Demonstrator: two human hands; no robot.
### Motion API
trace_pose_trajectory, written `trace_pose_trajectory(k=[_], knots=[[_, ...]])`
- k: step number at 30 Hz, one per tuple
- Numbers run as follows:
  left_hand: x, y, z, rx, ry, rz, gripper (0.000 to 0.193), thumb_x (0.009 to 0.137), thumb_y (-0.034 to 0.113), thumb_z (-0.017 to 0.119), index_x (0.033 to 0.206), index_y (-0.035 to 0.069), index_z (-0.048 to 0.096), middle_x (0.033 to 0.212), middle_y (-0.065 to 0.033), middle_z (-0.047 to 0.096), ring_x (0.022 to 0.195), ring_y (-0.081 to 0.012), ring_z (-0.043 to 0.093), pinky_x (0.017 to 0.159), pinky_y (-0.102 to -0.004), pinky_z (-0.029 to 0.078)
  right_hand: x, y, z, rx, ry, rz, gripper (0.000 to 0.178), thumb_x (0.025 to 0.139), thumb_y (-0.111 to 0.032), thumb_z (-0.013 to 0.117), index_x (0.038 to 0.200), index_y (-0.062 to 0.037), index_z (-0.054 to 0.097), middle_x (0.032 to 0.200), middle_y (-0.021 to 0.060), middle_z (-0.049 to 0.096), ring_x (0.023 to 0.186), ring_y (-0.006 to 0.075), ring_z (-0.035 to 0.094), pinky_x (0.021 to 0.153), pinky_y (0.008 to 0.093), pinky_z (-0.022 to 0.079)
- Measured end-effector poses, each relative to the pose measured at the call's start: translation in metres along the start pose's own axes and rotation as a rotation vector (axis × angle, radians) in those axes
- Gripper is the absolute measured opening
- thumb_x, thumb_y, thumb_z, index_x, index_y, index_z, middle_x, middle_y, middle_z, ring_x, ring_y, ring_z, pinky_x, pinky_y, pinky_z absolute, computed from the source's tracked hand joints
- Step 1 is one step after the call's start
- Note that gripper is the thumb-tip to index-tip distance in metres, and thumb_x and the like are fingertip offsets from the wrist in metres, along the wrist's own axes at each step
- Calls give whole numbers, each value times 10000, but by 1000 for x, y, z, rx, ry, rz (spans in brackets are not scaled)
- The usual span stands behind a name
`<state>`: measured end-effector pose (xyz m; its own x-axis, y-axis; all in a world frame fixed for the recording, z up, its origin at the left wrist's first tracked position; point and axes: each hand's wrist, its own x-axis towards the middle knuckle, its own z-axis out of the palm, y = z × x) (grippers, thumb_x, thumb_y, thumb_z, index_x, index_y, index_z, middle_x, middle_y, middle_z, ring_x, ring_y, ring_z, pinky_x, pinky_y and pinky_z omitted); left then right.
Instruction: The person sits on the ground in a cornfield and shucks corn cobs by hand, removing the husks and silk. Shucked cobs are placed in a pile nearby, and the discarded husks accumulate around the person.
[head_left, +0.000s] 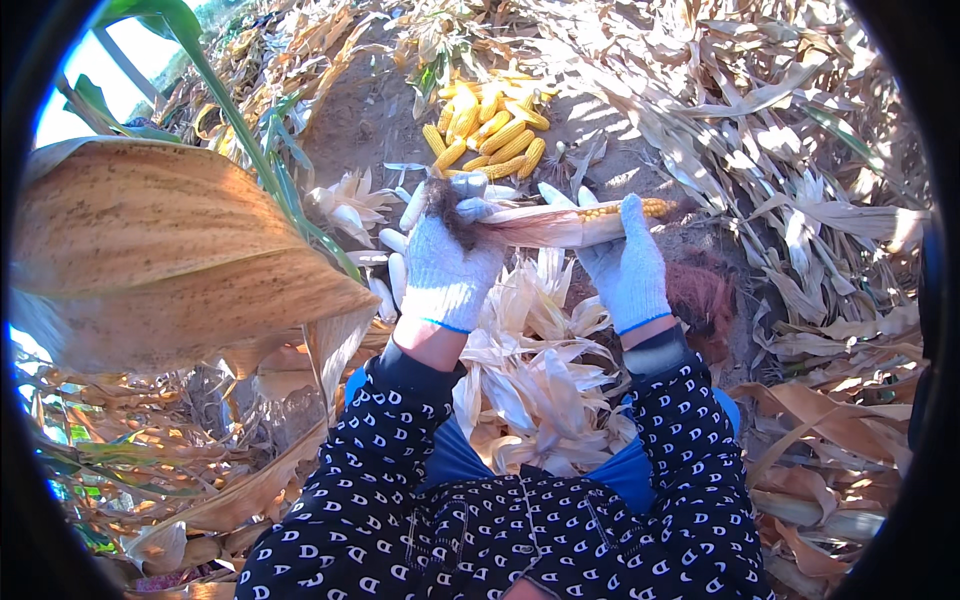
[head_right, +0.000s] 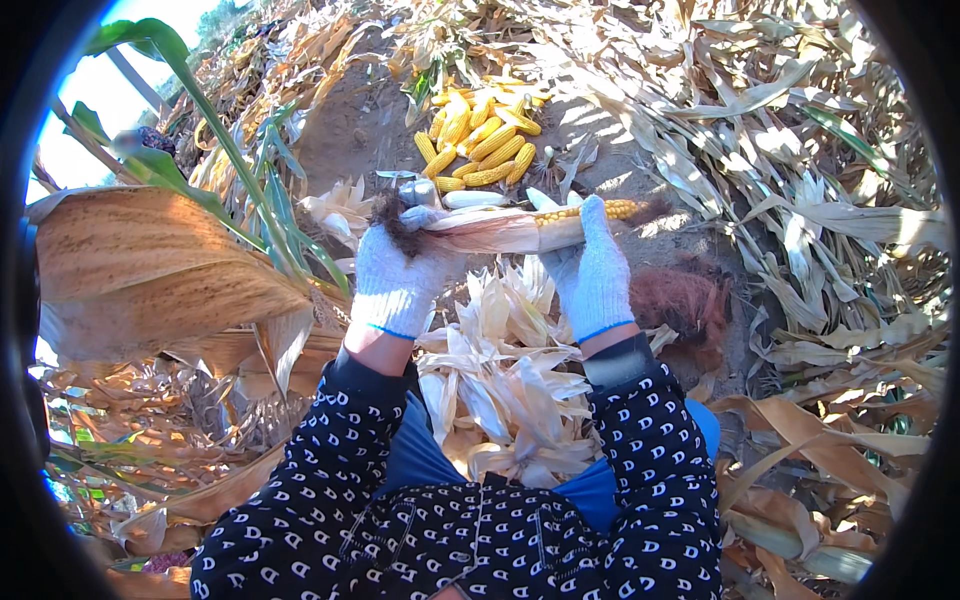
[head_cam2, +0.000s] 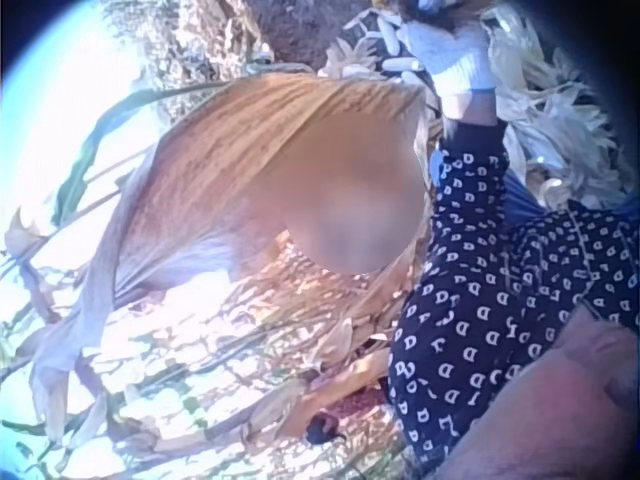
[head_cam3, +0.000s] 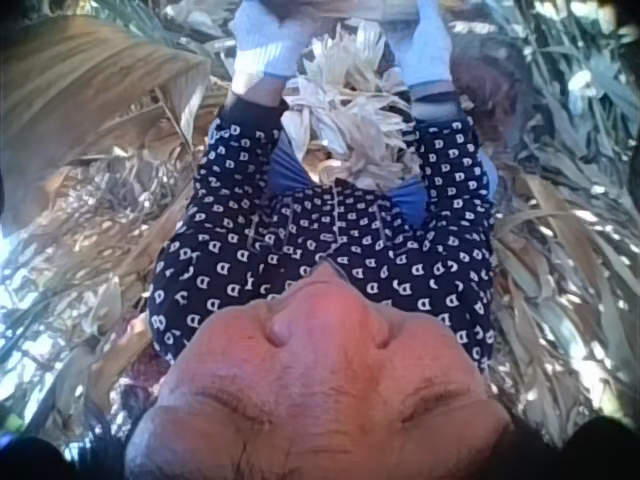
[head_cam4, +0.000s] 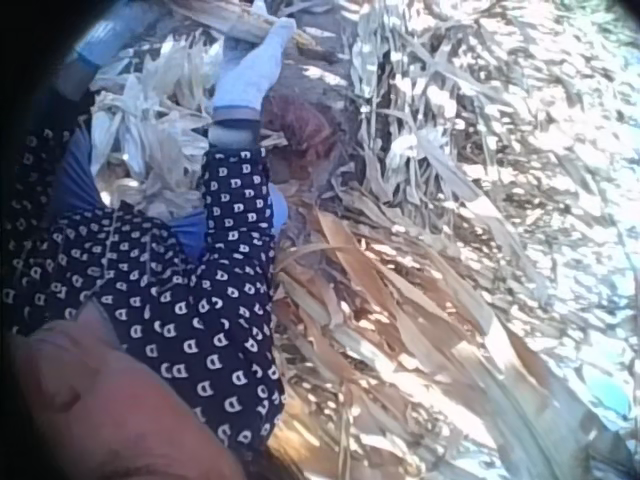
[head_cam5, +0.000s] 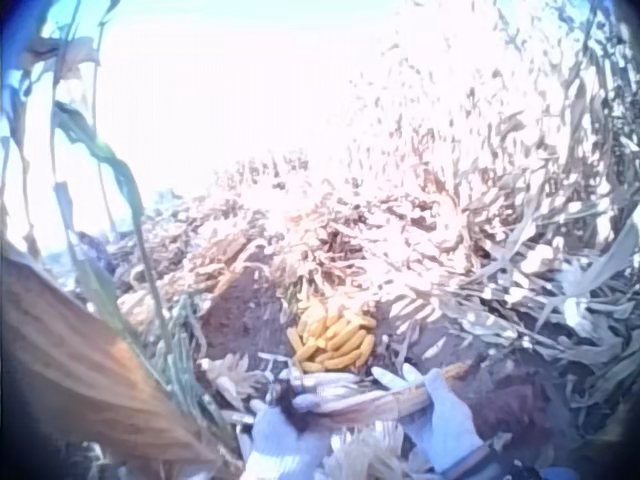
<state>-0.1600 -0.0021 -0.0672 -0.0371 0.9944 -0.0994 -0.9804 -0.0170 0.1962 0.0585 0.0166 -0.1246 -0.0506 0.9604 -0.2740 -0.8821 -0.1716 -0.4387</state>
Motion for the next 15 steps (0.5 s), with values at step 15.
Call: trace_pose_trajectory(k=[15], knots=[[6, 45, -7, 293, 100, 468, 245, 1068, 187, 519, 1186, 67, 697, 1089, -92, 731, 887, -207, 669, 744, -351, 578, -28, -23, -11, -866, 51, -336, 416, 1007, -245, 752, 1319, -13, 606, 1152, 39, 691, 983, 121, 644, 832, 283, 538]])
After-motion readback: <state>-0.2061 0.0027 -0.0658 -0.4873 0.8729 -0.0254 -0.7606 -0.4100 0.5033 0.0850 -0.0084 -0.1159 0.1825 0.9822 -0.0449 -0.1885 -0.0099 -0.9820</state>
